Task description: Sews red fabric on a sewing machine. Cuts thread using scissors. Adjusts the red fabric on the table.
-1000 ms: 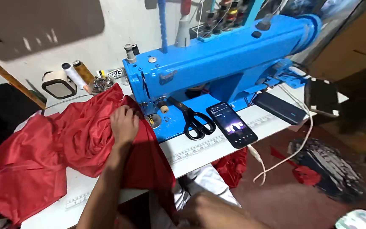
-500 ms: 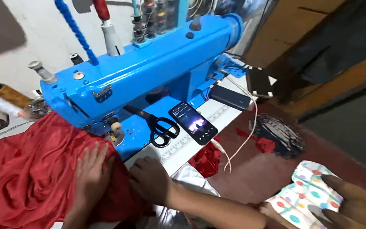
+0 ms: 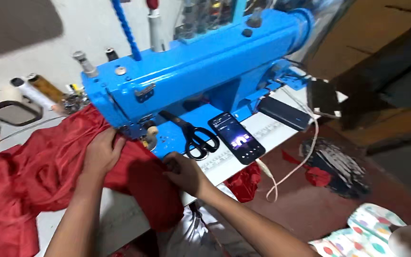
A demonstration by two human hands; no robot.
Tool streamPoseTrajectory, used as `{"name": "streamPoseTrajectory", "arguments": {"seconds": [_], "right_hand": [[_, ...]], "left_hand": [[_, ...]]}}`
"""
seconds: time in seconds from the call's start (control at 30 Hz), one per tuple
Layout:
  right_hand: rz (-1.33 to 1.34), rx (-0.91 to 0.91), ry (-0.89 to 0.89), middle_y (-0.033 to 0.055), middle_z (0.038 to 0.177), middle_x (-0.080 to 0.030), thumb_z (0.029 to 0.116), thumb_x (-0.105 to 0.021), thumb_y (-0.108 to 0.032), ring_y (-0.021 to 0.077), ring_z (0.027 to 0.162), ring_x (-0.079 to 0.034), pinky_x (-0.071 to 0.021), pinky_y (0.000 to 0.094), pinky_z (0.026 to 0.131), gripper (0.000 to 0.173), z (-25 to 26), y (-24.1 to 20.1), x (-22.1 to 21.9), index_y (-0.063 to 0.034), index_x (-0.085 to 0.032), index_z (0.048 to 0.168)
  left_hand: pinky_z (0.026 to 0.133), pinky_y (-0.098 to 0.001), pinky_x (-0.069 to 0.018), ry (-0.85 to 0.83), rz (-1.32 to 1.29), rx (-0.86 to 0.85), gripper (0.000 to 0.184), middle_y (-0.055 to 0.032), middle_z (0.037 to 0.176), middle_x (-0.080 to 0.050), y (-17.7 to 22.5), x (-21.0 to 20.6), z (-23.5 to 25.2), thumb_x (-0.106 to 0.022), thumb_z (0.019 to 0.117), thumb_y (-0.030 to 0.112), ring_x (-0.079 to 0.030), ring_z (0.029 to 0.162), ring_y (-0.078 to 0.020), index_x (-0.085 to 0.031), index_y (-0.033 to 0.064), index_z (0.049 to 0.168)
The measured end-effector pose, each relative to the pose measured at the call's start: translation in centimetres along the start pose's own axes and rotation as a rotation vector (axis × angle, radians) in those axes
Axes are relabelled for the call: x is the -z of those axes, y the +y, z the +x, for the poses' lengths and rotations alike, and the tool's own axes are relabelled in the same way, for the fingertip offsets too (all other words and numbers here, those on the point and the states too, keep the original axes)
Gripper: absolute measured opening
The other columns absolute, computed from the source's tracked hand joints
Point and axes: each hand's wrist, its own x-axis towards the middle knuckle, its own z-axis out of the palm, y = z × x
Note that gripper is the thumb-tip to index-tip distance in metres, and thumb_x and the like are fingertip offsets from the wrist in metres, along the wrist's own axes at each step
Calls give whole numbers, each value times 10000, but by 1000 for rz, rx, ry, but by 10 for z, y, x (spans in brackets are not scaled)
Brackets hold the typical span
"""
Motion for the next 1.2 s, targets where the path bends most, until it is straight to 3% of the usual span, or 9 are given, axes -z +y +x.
{"name": "streamPoseTrajectory", "arguments": {"seconds": [0.13, 0.23, 0.33, 0.43, 0.6, 0.73, 1.03, 1.1, 1.2], "right_hand": [[-45, -11, 8, 131, 1020, -716, 945, -703, -158, 174, 848, -690, -568, 337, 799, 306, 2, 2, -4, 1, -666, 1204], [-46, 0, 13, 125, 1017, -717, 947, -704, -154, 166, 853, -695, -573, 332, 807, 285, 3, 2, -3, 1, -673, 1184], [8, 22, 24, 117, 975, -717, 982, -662, -164, 142, 817, -690, -575, 317, 773, 248, 3, 8, -2, 7, -672, 1162], [27, 22, 39, 97, 942, -707, 1029, -601, -188, 114, 744, -694, -604, 299, 703, 233, 2, 11, 1, -7, -667, 1160], [-271, 349, 207, 138, 1015, -734, 1021, -555, -130, 208, 913, -719, -589, 346, 845, 235, -5, 30, -2, 2, -733, 1098], [-467, 597, 204, 109, 1028, -735, 1007, -542, -89, 263, 1012, -699, -574, 384, 909, 228, 6, 34, 4, -49, -758, 1068], [-672, 631, 111, 96, 1141, -730, 955, -573, -60, 355, 1081, -658, -542, 515, 883, 294, 30, 28, 26, -157, -789, 1129], [-699, 623, 84, 90, 1171, -728, 973, -564, -90, 358, 1098, -653, -529, 522, 881, 295, 34, 29, 25, -169, -783, 1155], [-737, 638, 77, 75, 1195, -727, 977, -552, -120, 354, 1098, -653, -525, 524, 861, 302, 43, 29, 30, -179, -781, 1166]], "left_hand": [[1104, -659, -387, -125, 94, 168, 458, -339, 1418, -533, 17, 7, 5, -545, 1059, 260, -506, 1346, -499, -584, -109, 1328], [1002, -659, -472, -65, -43, 222, 287, -293, 1269, -628, 69, 14, -13, -538, 1045, 135, -612, 1191, -462, -677, -92, 1154], [1119, -604, -398, -163, -193, 256, 376, -260, 1413, -580, 105, 3, -42, -479, 1078, 198, -531, 1353, -419, -645, -60, 1296], [1157, -700, -256, -128, -83, 221, 489, -205, 1582, -433, 98, -19, -59, -420, 1086, 305, -346, 1488, -450, -526, 39, 1482], [1151, -727, -213, -93, -15, 266, 528, -162, 1598, -425, 63, -22, -43, -391, 1077, 412, -301, 1514, -430, -519, 131, 1506], [1101, -736, -279, -151, -33, 300, 518, -163, 1608, -402, 50, -19, -23, -372, 1078, 440, -271, 1520, -436, -516, 188, 1507], [1083, -689, -374, -144, -42, 280, 508, -145, 1641, -350, 30, -18, 12, -446, 1078, 327, -276, 1517, -437, -443, 159, 1558], [1127, -645, -357, -83, -13, 232, 460, -183, 1588, -422, 34, -16, 12, -491, 1062, 257, -343, 1488, -426, -522, 107, 1495], [1065, -608, -419, 138, 55, 33, 265, -207, 1308, -664, 46, -20, 0, -566, 971, 140, -576, 1296, -400, -745, -6, 1101]]}}
